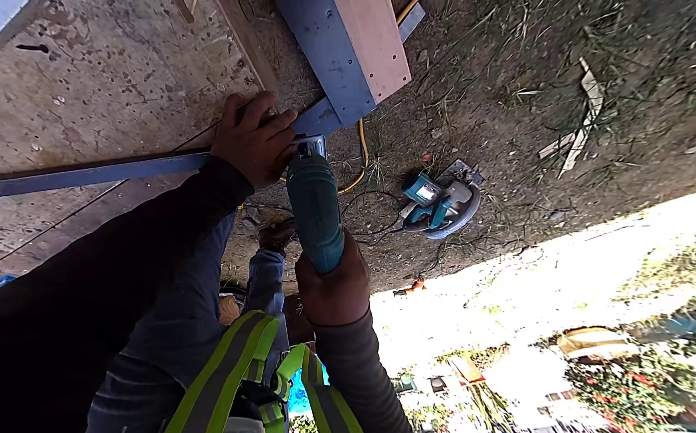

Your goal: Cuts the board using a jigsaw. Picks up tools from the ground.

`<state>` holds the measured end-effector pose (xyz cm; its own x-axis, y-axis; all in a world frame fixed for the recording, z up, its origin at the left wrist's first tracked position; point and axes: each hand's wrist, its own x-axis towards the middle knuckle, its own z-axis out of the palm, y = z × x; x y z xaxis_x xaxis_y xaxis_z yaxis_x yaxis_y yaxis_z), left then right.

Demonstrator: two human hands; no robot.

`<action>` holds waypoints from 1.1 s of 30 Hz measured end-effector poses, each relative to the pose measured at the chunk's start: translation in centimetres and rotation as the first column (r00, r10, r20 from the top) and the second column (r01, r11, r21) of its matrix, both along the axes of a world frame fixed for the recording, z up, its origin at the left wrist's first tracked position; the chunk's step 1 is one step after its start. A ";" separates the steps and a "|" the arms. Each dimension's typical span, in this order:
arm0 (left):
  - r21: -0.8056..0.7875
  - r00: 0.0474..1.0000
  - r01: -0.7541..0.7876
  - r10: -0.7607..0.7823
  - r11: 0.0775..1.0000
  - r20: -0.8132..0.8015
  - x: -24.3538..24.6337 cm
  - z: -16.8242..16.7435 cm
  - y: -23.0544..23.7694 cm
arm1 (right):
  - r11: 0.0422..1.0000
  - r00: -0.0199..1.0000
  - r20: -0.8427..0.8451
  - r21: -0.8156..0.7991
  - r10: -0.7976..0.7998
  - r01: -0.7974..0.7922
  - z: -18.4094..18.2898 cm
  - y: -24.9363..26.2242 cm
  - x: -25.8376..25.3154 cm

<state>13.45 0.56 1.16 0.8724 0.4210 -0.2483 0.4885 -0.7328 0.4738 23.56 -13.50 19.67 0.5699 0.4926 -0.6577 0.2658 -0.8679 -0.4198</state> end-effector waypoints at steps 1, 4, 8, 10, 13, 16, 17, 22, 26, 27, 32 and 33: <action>-0.010 1.000 0.000 0.000 1.000 -0.007 0.0 0.1 0.0 | 1.000 1.000 0.000 0.005 0.003 -0.003 0.0 0.0 0.0; -0.036 1.000 0.001 -0.001 0.999 -0.023 0.1 0.2 0.1 | 1.000 1.000 -0.006 0.006 0.007 -0.007 0.0 0.0 0.2; -0.046 0.999 0.007 -0.010 0.999 -0.051 0.3 0.3 0.2 | 1.000 1.000 0.010 0.014 0.015 -0.015 -0.1 -0.1 0.3; -0.046 0.999 0.005 -0.008 0.999 -0.051 0.3 0.3 0.2 | 0.999 0.999 0.023 0.023 0.022 -0.022 -0.1 -0.2 0.2; -0.044 0.998 0.006 -0.009 0.999 -0.054 0.3 0.4 0.2 | 0.999 1.000 0.019 0.023 0.021 -0.021 -0.1 -0.1 0.3; -0.067 0.997 0.018 -0.023 0.998 -0.077 0.3 0.6 0.2 | 1.000 0.999 -0.035 -0.028 0.012 -0.013 0.2 0.2 0.4; -0.080 0.996 0.023 -0.029 0.997 -0.080 0.3 0.6 0.1 | 0.999 0.999 -0.041 -0.038 0.009 -0.011 0.2 0.1 0.5; -0.147 0.999 -0.018 0.013 0.989 -0.035 -0.1 0.9 1.0 | 0.995 0.994 -0.108 -0.099 -0.007 -0.004 0.7 1.1 1.0; -0.178 0.992 0.090 -0.104 0.980 -0.075 -0.9 1.2 2.0 | 0.995 0.995 -0.100 -0.102 0.001 -0.011 1.0 1.2 1.1; -0.170 0.986 0.132 -0.147 0.976 -0.076 -1.1 1.2 2.1 | 0.995 0.996 -0.093 -0.095 0.005 -0.014 0.9 1.2 1.0; -0.131 0.986 0.155 -0.162 0.979 -0.048 -1.3 0.7 1.5 | 0.999 0.997 -0.074 -0.034 0.002 -0.005 0.2 -0.2 0.9; -0.136 0.988 0.143 -0.150 0.980 -0.041 -1.4 0.6 1.4 | 1.000 0.998 -0.068 -0.012 -0.001 0.000 0.0 -0.5 0.8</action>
<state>12.08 2.00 1.73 0.9070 0.2498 -0.3391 0.4063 -0.7310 0.5482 24.39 -14.03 19.68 0.5238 0.4841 -0.7009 0.2366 -0.8731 -0.4262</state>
